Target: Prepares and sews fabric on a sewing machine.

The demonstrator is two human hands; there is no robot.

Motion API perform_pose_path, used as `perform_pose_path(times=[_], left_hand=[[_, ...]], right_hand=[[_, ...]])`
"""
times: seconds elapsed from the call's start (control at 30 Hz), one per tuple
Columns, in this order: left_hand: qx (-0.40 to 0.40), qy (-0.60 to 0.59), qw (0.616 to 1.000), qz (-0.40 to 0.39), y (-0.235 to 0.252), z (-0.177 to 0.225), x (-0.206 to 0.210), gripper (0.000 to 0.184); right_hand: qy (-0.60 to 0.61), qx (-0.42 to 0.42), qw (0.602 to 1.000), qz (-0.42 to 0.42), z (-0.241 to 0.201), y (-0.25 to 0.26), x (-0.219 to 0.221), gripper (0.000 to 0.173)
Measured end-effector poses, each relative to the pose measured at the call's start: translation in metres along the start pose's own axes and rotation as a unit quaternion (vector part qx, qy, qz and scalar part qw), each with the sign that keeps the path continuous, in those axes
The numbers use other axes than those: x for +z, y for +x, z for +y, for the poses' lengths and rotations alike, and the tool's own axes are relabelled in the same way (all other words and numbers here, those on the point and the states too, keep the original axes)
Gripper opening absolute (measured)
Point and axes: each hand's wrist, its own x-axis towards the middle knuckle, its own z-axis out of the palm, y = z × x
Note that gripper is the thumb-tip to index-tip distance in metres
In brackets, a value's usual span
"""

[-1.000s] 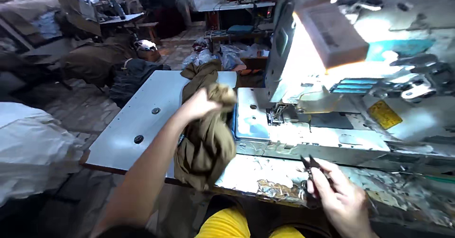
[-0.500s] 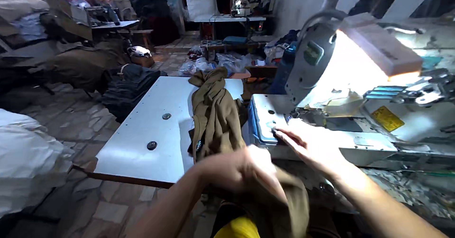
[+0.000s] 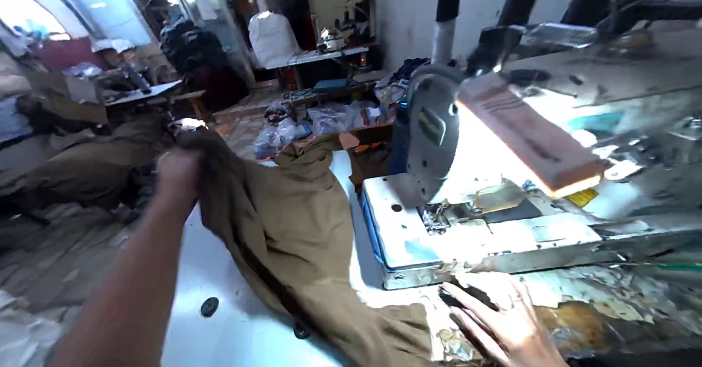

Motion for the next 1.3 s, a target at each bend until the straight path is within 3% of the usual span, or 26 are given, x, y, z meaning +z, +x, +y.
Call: perform_pose_path(times=[0.07,0.13,0.17,0.23,0.27,0.3,0.37,0.4,0.43,0.47,0.53,0.57,0.6,0.67,0.7,0.8,0.93,1.0,1.13,1.23,1.27,1.3], left_hand=[[0.023,-0.174,0.975,0.138,0.032,0.049,-0.065,0.039],[0.120,-0.317,0.915,0.218,0.033,0.091,-0.104,0.028],[0.179,-0.350,0.892,0.224,0.016,0.107,-0.116,0.020],[0.244,-0.267,0.917,0.171,-0.059,0.113,-0.131,0.023],[0.277,-0.190,0.936,0.107,-0.109,0.100,-0.132,0.025],[0.327,-0.138,0.935,-0.004,-0.156,0.077,-0.129,0.021],[0.373,-0.099,0.870,-0.307,-0.215,0.023,-0.114,0.021],[0.344,-0.112,0.851,-0.381,-0.234,0.001,-0.101,0.021],[0.288,-0.131,0.866,-0.387,-0.252,-0.018,-0.086,0.022],[0.235,-0.133,0.896,-0.352,-0.266,-0.032,-0.069,0.026],[0.171,-0.059,0.945,-0.274,-0.278,-0.052,-0.031,0.042],[0.156,-0.014,0.952,-0.264,-0.277,-0.059,-0.011,0.048],[0.147,0.016,0.952,-0.269,-0.273,-0.064,0.006,0.051],[0.147,0.057,0.944,-0.290,-0.257,-0.064,0.031,0.050],[0.157,0.072,0.939,-0.296,-0.246,-0.061,0.040,0.050],[0.201,0.117,0.929,-0.289,-0.223,-0.038,0.049,0.047],[0.307,-0.013,0.945,-0.110,-0.255,0.032,0.050,0.028],[0.375,-0.100,0.917,-0.094,-0.281,0.071,0.061,0.025],[0.522,-0.135,0.824,-0.174,-0.306,0.128,0.108,0.026],[0.553,-0.137,0.793,-0.217,-0.314,0.149,0.126,0.025],[0.549,-0.142,0.792,-0.227,-0.316,0.153,0.130,0.025],[0.541,-0.147,0.794,-0.235,-0.318,0.154,0.133,0.025]], right_hand=[[0.050,0.006,0.998,0.032,-0.013,0.007,-0.008,0.024],[0.118,-0.010,0.992,0.048,-0.035,0.017,-0.012,0.021],[0.176,-0.019,0.983,0.051,-0.048,0.025,-0.010,0.021],[0.345,0.001,0.938,0.028,-0.076,0.040,0.003,0.025],[0.457,0.038,0.889,-0.008,-0.091,0.046,0.015,0.031],[0.575,0.095,0.811,-0.058,-0.107,0.051,0.028,0.039],[0.759,0.250,0.569,-0.194,-0.132,0.067,0.040,0.063],[0.799,0.315,0.447,-0.251,-0.141,0.075,0.041,0.071],[0.813,0.354,0.357,-0.292,-0.147,0.078,0.042,0.080],[0.819,0.364,0.308,-0.320,-0.151,0.074,0.044,0.084],[0.816,0.363,0.266,-0.362,-0.153,0.060,0.043,0.081],[0.808,0.381,0.264,-0.364,-0.154,0.054,0.038,0.077],[0.795,0.398,0.287,-0.357,-0.154,0.049,0.031,0.064],[0.752,0.424,0.381,-0.331,-0.149,0.037,0.021,0.030],[0.734,0.433,0.422,-0.309,-0.143,0.031,0.016,0.023],[0.675,0.445,0.540,-0.235,-0.114,0.010,-0.010,0.016],[0.588,0.445,0.654,-0.171,-0.079,-0.009,-0.033,0.019],[0.566,0.435,0.679,-0.172,-0.071,-0.017,-0.035,0.019],[0.530,0.408,0.704,-0.236,-0.062,-0.018,-0.049,0.020],[0.523,0.408,0.712,-0.229,-0.046,-0.024,-0.069,0.023],[0.497,0.402,0.742,-0.199,-0.039,-0.032,-0.073,0.023],[0.438,0.387,0.797,-0.154,-0.032,-0.042,-0.075,0.023]])
